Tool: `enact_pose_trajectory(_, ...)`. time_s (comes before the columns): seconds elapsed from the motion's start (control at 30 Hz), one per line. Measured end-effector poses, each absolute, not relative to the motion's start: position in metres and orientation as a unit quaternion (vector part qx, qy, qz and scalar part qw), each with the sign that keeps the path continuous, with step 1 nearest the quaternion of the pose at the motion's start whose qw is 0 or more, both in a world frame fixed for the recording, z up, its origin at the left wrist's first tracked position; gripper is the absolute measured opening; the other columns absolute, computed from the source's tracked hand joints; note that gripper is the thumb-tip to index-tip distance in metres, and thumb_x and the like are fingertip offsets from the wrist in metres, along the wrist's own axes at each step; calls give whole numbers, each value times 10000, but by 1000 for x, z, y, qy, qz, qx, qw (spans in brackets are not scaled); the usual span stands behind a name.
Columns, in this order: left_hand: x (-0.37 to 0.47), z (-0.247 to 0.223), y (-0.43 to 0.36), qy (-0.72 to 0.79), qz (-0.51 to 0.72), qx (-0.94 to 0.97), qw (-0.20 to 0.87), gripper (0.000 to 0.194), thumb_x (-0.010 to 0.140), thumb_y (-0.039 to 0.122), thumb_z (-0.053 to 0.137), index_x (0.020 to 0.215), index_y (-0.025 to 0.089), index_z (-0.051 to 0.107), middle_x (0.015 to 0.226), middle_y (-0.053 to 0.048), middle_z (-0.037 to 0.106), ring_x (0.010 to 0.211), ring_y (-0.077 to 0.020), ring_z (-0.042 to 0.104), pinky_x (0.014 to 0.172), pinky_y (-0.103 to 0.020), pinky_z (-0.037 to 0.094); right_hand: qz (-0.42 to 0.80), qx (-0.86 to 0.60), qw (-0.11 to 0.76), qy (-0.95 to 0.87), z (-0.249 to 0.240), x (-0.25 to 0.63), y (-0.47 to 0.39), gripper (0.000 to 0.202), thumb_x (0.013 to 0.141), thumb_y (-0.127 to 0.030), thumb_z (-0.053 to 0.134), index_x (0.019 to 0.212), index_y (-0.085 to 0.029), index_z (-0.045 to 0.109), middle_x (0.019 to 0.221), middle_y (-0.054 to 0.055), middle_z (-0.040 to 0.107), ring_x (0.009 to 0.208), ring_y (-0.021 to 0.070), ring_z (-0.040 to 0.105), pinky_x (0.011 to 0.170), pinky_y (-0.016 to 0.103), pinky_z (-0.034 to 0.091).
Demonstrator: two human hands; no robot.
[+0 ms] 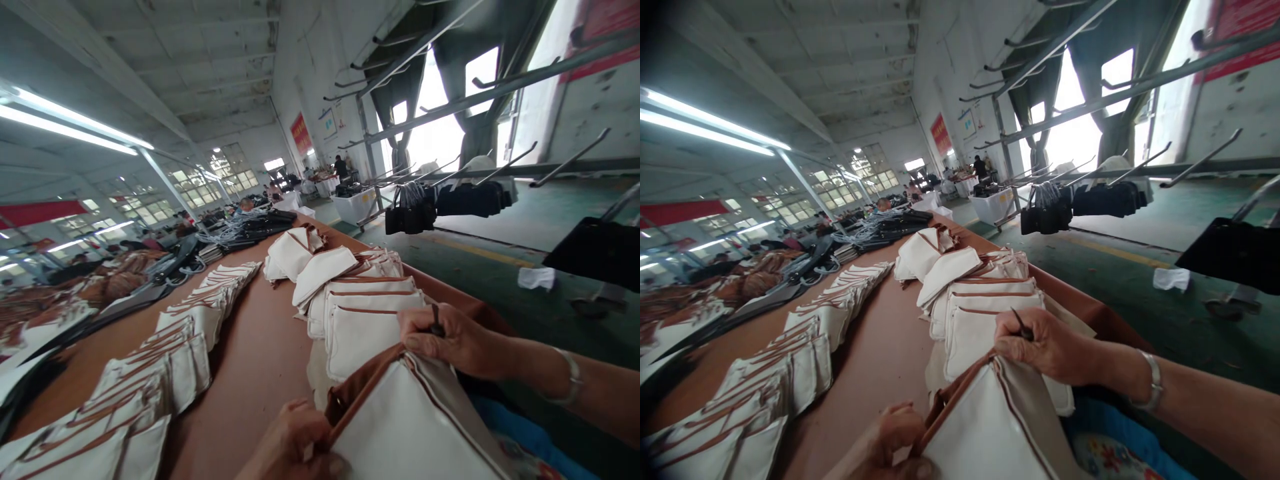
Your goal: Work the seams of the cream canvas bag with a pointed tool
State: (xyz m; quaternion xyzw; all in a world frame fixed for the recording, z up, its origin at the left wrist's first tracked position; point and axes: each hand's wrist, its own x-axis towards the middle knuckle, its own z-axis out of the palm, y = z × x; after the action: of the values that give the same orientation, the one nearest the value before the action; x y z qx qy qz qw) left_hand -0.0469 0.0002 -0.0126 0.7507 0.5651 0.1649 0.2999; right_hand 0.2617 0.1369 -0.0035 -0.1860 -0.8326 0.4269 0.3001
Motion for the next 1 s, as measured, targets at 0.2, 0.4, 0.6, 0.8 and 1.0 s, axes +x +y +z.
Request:
enact_pose_trajectory(0.2, 4, 51, 2, 545, 142, 770, 300, 333, 783, 274, 642, 573, 209, 392, 636, 43, 450, 620, -130, 455, 632, -240, 346, 289, -225, 328, -871, 9, 241, 153, 272, 962, -361, 537, 1065, -146, 668, 1072, 110, 658, 1009, 234, 578, 936, 373, 414)
enact_pose_trajectory(0.4, 42, 60, 13, 520, 250, 653, 490, 135, 821, 197, 583, 805, 138, 704, 787, -29, 606, 778, -179, 539, 715, -251, 422, 568, -87, 180, -799, 17, 193, 95, 636, 594, -404, 898, 1124, -166, 639, 949, 0, 671, 821, 162, 591, 695, 218, 476)
enact_pose_trajectory(0.6, -30, 28, -8, 563, 160, 573, 574, 503, 868, 596, 592, 703, 123, 646, 633, 42, 377, 600, -103, 297, 525, -233, 215, 645, -152, 135, -737, -27, 201, 98, 384, 658, -400, 857, 823, -93, 693, 637, -37, 575, 573, 75, 449, 499, 174, 322)
enact_pose_trajectory(0.8, -55, 39, -18, 531, 278, 515, 613, 492, 687, 573, 795, 804, 127, 624, 727, 4, 540, 654, -111, 406, 603, -214, 300, 685, -161, 219, -676, -37, 219, 121, 344, 763, -450, 766, 825, -128, 661, 630, -46, 525, 479, 58, 364, 433, 194, 274)
enact_pose_trajectory(1.0, -9, 29, -11, 499, 333, 478, 641, 361, 712, 387, 843, 900, 114, 699, 808, -45, 635, 698, -129, 520, 643, -235, 358, 571, -151, 229, -774, -33, 227, 127, 169, 720, -238, 762, 817, -138, 665, 833, 25, 622, 787, 154, 562, 725, 253, 448)
